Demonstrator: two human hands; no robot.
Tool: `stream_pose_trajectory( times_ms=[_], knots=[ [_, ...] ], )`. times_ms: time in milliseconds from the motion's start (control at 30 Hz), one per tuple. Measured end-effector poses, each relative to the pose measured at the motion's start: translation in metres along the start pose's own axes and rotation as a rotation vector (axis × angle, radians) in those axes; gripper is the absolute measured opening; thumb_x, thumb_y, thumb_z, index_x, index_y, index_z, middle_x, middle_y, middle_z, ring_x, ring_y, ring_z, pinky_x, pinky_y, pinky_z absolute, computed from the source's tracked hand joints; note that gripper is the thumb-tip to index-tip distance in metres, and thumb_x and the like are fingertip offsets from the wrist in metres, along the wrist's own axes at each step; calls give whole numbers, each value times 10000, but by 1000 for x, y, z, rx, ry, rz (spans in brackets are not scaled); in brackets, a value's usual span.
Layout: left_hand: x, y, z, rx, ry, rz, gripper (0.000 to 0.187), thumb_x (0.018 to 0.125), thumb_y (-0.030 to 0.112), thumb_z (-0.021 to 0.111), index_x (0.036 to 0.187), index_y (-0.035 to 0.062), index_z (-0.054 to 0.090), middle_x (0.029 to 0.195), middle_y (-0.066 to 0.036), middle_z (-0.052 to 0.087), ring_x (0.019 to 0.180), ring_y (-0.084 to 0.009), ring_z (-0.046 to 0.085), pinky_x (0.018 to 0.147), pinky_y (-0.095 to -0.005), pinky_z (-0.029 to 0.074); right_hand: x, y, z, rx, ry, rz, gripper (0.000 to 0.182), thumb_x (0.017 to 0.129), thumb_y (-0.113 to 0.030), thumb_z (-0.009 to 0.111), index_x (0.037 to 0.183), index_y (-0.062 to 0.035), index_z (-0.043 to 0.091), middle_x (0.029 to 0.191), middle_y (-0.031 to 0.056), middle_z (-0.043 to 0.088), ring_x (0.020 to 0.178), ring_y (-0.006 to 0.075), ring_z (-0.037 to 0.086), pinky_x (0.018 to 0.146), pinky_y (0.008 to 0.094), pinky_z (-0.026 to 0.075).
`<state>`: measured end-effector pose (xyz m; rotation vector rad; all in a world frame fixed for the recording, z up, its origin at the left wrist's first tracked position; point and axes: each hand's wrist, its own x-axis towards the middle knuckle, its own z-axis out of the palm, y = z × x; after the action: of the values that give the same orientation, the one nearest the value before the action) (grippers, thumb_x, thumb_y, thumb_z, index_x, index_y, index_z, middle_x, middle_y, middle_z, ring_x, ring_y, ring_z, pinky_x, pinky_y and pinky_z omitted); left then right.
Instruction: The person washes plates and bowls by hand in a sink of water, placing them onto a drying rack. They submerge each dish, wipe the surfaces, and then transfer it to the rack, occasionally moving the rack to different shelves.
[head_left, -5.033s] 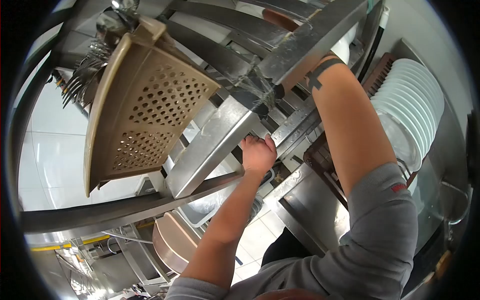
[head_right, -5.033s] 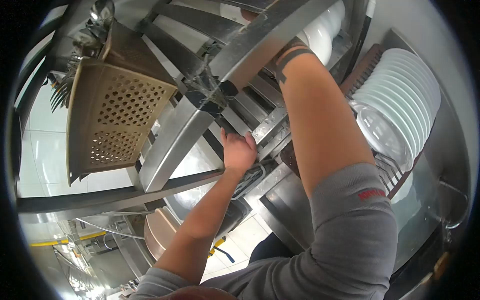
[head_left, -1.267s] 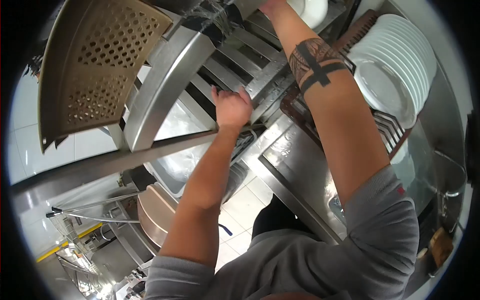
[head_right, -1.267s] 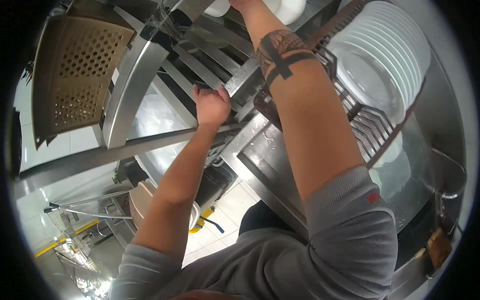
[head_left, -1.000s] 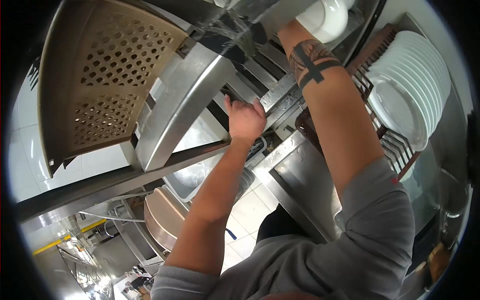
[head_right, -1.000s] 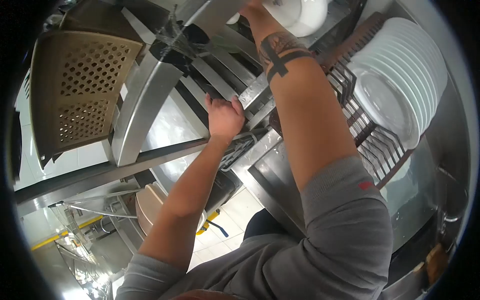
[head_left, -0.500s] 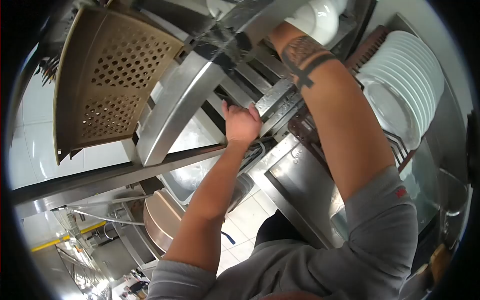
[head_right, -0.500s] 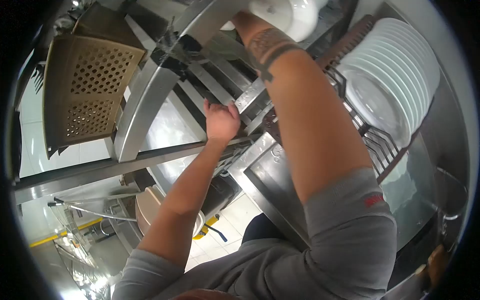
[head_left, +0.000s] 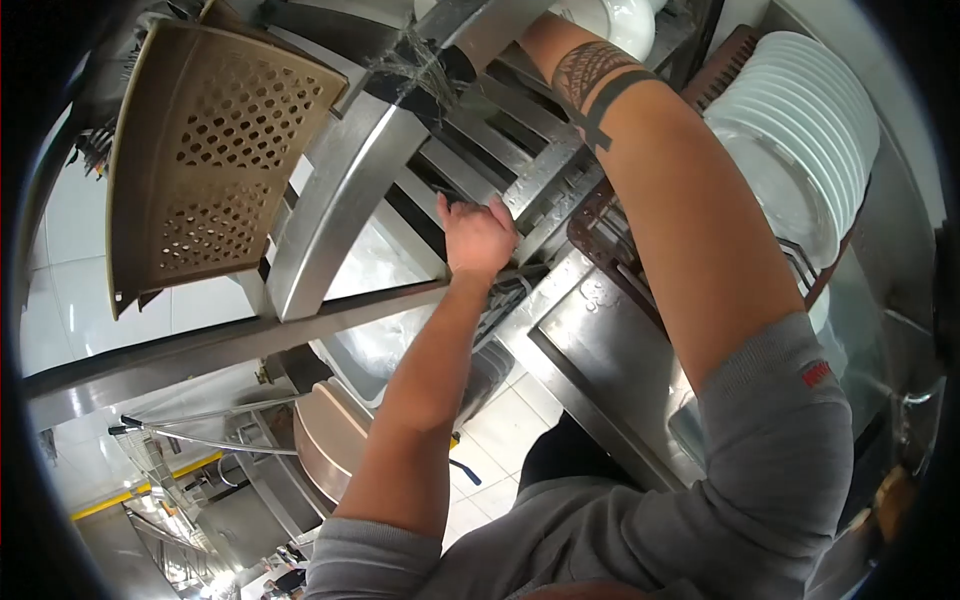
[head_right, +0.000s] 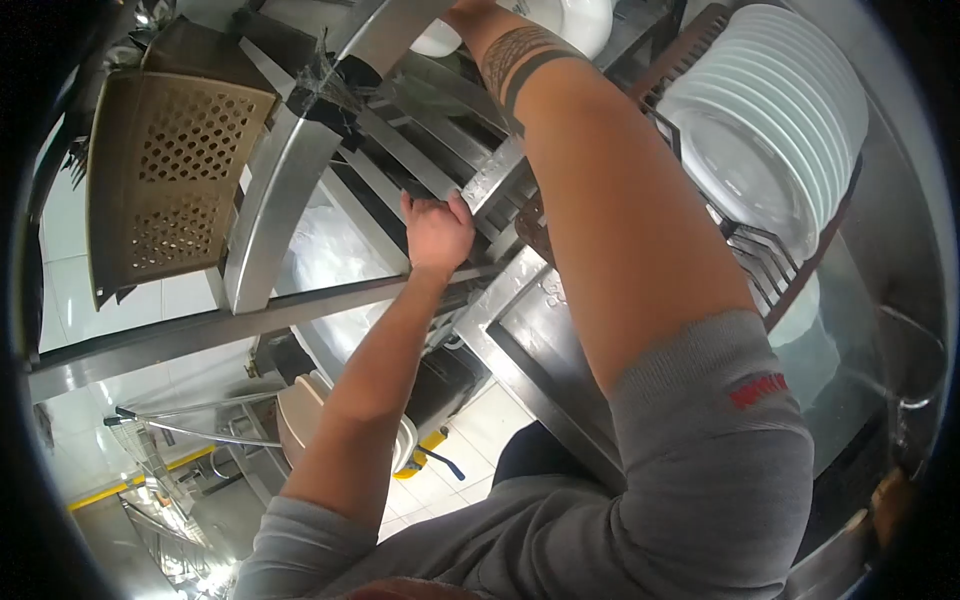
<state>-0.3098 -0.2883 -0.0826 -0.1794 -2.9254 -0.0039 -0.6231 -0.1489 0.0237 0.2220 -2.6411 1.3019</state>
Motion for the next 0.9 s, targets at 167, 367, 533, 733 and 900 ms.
stream_pose_trajectory(
  times_ms=[167, 367, 533, 733, 900],
  knots=[
    [-2, -4, 13, 82, -7, 23, 577, 1062, 306, 391, 797, -67, 742, 846, -255, 725, 964, -394, 678, 1200, -539, 292, -75, -28, -35, -209, -37, -198, 333, 948, -259, 655, 1187, -35, 715, 1173, 193, 729, 1064, 350, 709, 936, 459, 567],
    [-3, -9, 13, 257, -108, 145, 479, 1057, 277, 378, 774, 42, 684, 745, -240, 718, 801, -431, 714, 1096, -618, 400, -356, -71, -240, -127, -290, -81, 332, 944, -345, 671, 816, -44, 730, 682, 149, 663, 653, 329, 655, 646, 438, 524],
    [1, -13, 28, 167, -38, 70, 665, 1056, 352, 309, 775, -46, 761, 846, -287, 735, 937, -451, 723, 1169, -579, 358, -564, 15, -393, -359, -485, 563, 300, 892, -287, 707, 810, -1, 750, 723, 218, 679, 723, 349, 681, 698, 447, 534],
    [-3, -5, 25, 117, -48, 49, 744, 1079, 377, 258, 768, -78, 757, 835, -293, 727, 963, -459, 711, 1184, -555, 346, -747, 188, -335, -471, -629, 923, 380, 900, -375, 688, 973, -13, 777, 1010, 249, 738, 986, 407, 711, 870, 486, 563],
    [1, -6, 26, 140, -94, 3, 750, 1082, 387, 236, 840, -81, 770, 873, -301, 728, 988, -454, 699, 1207, -527, 324, -802, 318, -216, -323, -647, 841, 437, 916, -422, 662, 1106, -38, 749, 1080, 207, 745, 1059, 366, 709, 907, 478, 564]
  ],
)
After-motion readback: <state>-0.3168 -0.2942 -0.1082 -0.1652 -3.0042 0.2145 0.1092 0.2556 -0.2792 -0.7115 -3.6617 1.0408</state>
